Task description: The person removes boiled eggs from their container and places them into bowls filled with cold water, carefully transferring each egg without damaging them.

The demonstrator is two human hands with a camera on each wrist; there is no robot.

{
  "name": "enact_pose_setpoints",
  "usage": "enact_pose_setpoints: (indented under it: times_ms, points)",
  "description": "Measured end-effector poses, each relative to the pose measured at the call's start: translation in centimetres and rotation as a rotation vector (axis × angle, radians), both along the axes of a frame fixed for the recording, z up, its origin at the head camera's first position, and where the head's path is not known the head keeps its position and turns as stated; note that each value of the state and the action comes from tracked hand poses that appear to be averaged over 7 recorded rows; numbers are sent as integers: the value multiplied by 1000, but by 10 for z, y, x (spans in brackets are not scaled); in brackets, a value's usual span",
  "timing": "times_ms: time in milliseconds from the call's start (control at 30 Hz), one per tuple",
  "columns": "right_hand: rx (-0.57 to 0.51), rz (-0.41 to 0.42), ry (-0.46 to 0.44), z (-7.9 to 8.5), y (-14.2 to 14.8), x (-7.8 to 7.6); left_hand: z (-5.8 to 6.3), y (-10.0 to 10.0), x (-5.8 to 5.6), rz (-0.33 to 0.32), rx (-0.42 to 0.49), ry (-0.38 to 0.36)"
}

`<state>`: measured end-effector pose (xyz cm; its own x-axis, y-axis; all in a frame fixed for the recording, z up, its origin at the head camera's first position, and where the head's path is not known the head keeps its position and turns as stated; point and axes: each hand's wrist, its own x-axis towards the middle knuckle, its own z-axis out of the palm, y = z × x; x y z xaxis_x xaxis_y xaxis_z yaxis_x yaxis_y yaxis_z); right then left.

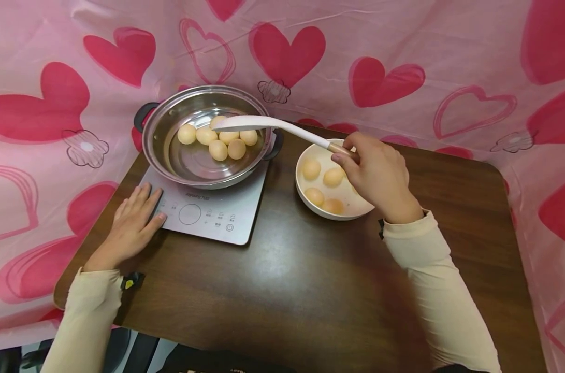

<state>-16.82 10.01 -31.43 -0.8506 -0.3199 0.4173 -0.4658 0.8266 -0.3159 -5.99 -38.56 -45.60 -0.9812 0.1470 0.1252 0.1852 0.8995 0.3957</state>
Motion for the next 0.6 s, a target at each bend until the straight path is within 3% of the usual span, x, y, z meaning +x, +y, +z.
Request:
enact_pose_setpoints:
  times_ms: [300,600]
  points:
    - [51,6,10,-10,-13,-2,-1,0,0,-6,4,7]
    - [87,39,84,-13,-15,-2,-4,-1,-1,-10,6,13]
